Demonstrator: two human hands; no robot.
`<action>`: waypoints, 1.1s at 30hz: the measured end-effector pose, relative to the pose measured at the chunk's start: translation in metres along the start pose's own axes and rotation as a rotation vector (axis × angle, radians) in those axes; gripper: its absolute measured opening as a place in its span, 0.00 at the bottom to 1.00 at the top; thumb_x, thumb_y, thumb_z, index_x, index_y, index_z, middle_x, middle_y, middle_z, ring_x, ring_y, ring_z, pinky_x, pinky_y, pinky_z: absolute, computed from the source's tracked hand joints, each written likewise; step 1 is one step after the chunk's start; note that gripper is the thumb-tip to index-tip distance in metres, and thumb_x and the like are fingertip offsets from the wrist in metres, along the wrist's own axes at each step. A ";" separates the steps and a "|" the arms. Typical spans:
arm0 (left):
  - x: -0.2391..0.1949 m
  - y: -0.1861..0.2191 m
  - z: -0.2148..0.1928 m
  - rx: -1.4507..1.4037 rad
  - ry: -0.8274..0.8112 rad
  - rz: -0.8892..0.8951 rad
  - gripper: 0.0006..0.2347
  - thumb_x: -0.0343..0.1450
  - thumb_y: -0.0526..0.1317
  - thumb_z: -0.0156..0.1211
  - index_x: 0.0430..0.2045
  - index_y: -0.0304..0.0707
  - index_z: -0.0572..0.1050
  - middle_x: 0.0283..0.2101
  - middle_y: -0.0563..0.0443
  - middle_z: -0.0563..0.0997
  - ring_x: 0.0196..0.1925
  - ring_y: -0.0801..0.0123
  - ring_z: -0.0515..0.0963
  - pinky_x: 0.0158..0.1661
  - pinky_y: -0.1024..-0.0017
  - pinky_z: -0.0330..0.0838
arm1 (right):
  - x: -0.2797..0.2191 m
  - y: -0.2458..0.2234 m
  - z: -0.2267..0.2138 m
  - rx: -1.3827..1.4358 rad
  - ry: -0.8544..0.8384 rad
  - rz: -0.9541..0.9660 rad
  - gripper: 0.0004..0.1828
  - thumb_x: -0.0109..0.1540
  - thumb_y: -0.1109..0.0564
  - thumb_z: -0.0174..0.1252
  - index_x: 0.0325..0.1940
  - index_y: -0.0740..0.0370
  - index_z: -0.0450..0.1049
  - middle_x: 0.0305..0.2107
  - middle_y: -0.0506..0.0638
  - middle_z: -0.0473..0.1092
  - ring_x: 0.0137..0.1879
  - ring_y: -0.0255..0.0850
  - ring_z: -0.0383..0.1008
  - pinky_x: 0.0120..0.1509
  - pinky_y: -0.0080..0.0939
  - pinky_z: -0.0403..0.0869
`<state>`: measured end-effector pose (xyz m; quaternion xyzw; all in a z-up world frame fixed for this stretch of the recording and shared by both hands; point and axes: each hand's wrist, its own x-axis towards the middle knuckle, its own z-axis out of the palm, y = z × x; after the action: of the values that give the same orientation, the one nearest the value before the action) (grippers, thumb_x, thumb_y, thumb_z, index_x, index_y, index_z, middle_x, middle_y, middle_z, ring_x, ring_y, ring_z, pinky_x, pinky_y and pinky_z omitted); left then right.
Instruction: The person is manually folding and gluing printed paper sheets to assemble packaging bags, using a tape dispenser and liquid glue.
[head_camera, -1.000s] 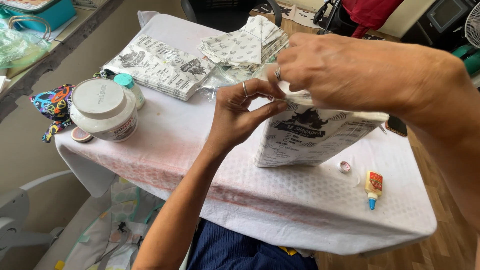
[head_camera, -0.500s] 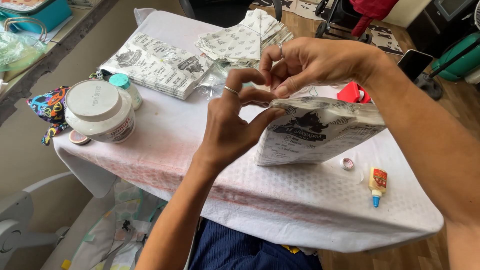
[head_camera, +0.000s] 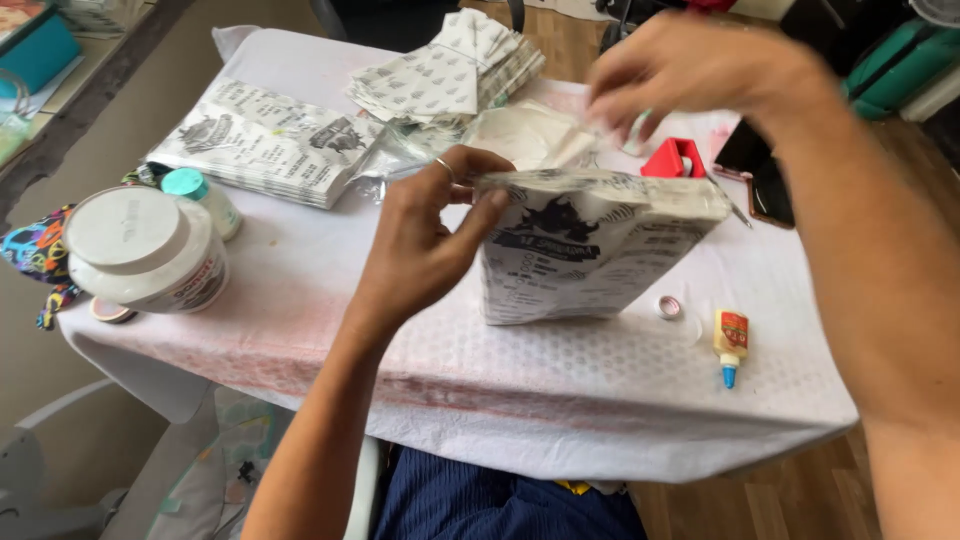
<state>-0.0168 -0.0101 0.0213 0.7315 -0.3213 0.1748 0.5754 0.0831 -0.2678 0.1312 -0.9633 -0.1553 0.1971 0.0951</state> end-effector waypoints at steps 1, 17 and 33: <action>0.001 -0.002 0.000 -0.105 -0.021 -0.046 0.10 0.75 0.41 0.55 0.44 0.35 0.75 0.37 0.49 0.83 0.41 0.68 0.85 0.49 0.69 0.81 | -0.002 0.034 -0.003 0.270 0.180 -0.012 0.09 0.70 0.60 0.57 0.48 0.69 0.78 0.32 0.60 0.77 0.35 0.46 0.79 0.40 0.43 0.77; 0.003 -0.021 0.016 -0.193 0.090 -0.100 0.13 0.73 0.39 0.66 0.48 0.33 0.74 0.43 0.49 0.81 0.44 0.71 0.82 0.49 0.76 0.79 | 0.036 0.274 0.155 1.114 0.510 0.869 0.11 0.55 0.63 0.69 0.30 0.50 0.74 0.24 0.44 0.72 0.27 0.31 0.64 0.24 0.30 0.57; 0.004 -0.029 0.022 -0.204 0.133 -0.079 0.10 0.75 0.36 0.65 0.47 0.32 0.75 0.34 0.55 0.78 0.35 0.80 0.75 0.42 0.82 0.73 | -0.022 0.250 0.195 1.350 0.715 0.551 0.07 0.64 0.60 0.65 0.37 0.65 0.75 0.26 0.54 0.72 0.32 0.41 0.76 0.39 0.36 0.79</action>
<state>0.0030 -0.0280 -0.0034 0.6680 -0.2696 0.1667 0.6733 0.0500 -0.4849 -0.0987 -0.7067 0.2795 -0.0549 0.6476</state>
